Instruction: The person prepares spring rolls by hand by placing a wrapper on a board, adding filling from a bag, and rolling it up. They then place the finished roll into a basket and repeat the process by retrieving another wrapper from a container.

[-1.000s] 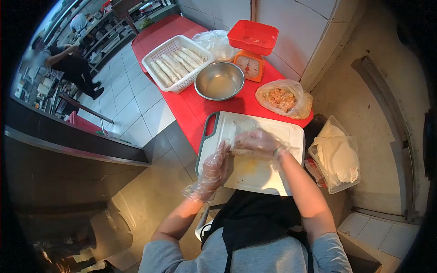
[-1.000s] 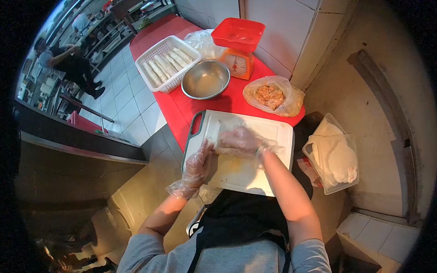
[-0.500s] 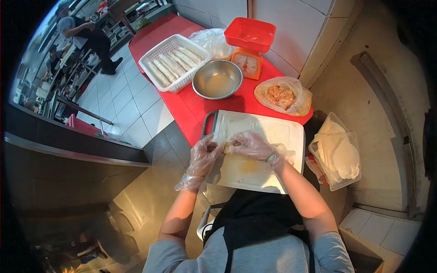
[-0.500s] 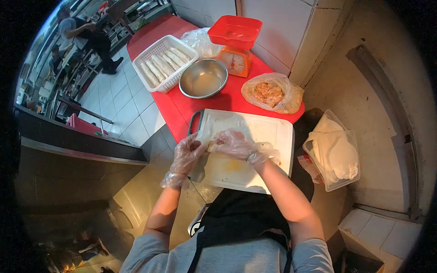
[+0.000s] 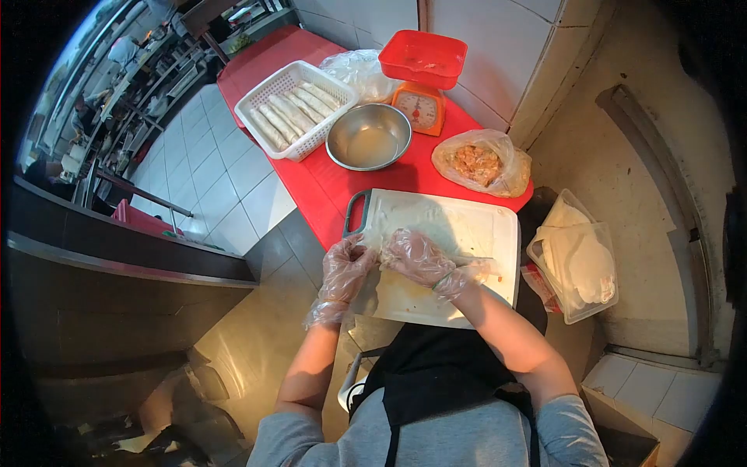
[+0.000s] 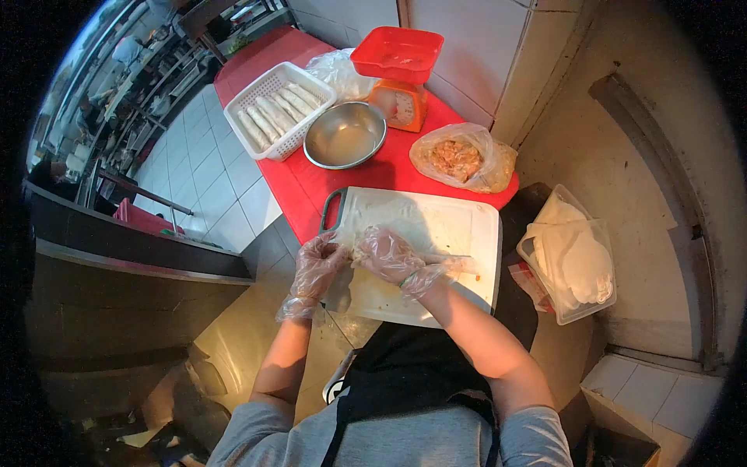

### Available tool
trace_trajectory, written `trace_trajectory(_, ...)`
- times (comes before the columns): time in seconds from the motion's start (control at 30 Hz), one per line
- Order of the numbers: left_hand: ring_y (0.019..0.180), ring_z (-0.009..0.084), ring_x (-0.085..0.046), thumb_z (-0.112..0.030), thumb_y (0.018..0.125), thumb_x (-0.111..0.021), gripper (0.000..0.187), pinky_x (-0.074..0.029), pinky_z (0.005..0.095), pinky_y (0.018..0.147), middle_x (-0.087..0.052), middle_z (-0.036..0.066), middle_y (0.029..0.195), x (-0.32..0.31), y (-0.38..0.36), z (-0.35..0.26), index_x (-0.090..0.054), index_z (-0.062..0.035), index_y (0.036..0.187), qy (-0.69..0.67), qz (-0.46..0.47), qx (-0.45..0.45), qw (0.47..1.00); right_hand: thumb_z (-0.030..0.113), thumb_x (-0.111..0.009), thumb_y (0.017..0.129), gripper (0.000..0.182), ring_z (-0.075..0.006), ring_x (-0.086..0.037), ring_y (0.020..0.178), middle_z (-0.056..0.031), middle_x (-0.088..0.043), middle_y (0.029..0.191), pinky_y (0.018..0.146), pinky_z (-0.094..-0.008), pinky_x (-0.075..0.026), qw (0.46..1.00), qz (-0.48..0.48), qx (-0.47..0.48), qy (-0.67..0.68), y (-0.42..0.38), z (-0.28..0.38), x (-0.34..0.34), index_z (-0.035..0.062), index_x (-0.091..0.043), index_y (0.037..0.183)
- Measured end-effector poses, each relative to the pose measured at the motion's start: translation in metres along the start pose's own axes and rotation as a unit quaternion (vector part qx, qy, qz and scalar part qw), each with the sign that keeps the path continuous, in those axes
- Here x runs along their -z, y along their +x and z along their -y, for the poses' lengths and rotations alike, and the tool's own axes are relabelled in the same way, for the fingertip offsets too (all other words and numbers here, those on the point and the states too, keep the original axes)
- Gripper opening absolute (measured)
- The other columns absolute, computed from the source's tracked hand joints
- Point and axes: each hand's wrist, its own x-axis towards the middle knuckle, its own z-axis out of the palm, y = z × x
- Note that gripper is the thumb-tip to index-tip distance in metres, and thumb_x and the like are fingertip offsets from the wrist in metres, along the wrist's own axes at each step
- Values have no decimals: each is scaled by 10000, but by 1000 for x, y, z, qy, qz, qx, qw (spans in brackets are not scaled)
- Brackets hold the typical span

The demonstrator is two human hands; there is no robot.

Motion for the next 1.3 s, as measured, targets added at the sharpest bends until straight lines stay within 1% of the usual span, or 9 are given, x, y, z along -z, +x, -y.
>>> trace_trajectory(0.23,777,102,-651,-60,870,-702,394,-529,247,692,-713,77,895,-3,1,-23,-598,61,1230,12,75,42,996,212,-679,830,216,-387,-597,888,-190,-619,912,803,-482,-492,999,-15,39,-17,-1,-1,1,34,-661,951)
trace_trajectory(0.43,751,77,-645,-52,851,-705,226,-528,245,702,-732,71,878,-15,0,0,-702,46,1054,116,-42,-74,990,212,-673,830,227,-388,-601,884,-197,-622,904,806,-480,-495,999,20,27,-22,-1,-4,0,33,-663,969)
trace_trajectory(0.6,823,204,-686,10,823,-726,167,-536,300,749,-725,129,900,-18,-6,20,-728,-6,989,146,-60,-259,953,216,-679,840,220,-415,-603,877,-219,-638,920,805,-476,-500,999,-15,52,-5,-7,-18,-11,18,-652,933)
trace_trajectory(0.7,894,271,-683,30,827,-715,234,-532,326,774,-705,161,991,-16,-7,12,-708,-12,1057,193,-8,-335,922,289,-651,896,309,-312,-635,984,-177,-674,984,870,-452,-488,966,216,-133,51,17,10,55,-4,-683,989)
trace_trajectory(0.83,965,356,-667,38,847,-683,334,-538,364,815,-667,199,1124,-13,-13,2,-665,-30,1173,277,61,-371,885,319,-690,884,317,-238,-672,890,-119,-708,931,770,-425,-511,886,98,-226,394,2,-37,32,10,-695,955)
trace_trajectory(1.0,1001,405,-647,-5,861,-683,384,-539,426,844,-652,211,1154,-19,-12,-2,-616,-32,1238,325,85,-447,829,229,-753,852,273,-143,-610,762,-13,-616,788,724,-339,-515,859,45,-359,363,19,-9,50,-7,-634,921)
trace_trajectory(1.1,1035,411,-638,-37,863,-690,365,-533,452,867,-657,214,1146,-18,-12,-6,-624,-24,1222,327,109,-432,833,217,-676,853,212,-283,-669,824,-132,-685,883,696,-399,-512,940,-48,-310,131,21,-14,25,25,-647,941)
trace_trajectory(1.2,1035,429,-637,-37,849,-712,482,-539,455,867,-649,227,1161,-8,0,-14,-545,-21,1301,367,177,-432,805,192,-673,823,255,-318,-648,938,-184,-658,997,765,-403,-526,973,-173,-141,-59,15,-28,-5,20,-634,1007)
trace_trajectory(1.3,1029,410,-649,-54,814,-760,667,-544,433,858,-666,205,1140,0,16,-24,-440,-29,1399,355,244,-356,829,172,-673,833,339,-357,-619,1055,-206,-631,1125,868,-444,-515,983,-143,9,-111,7,-19,16,10,-603,1122)
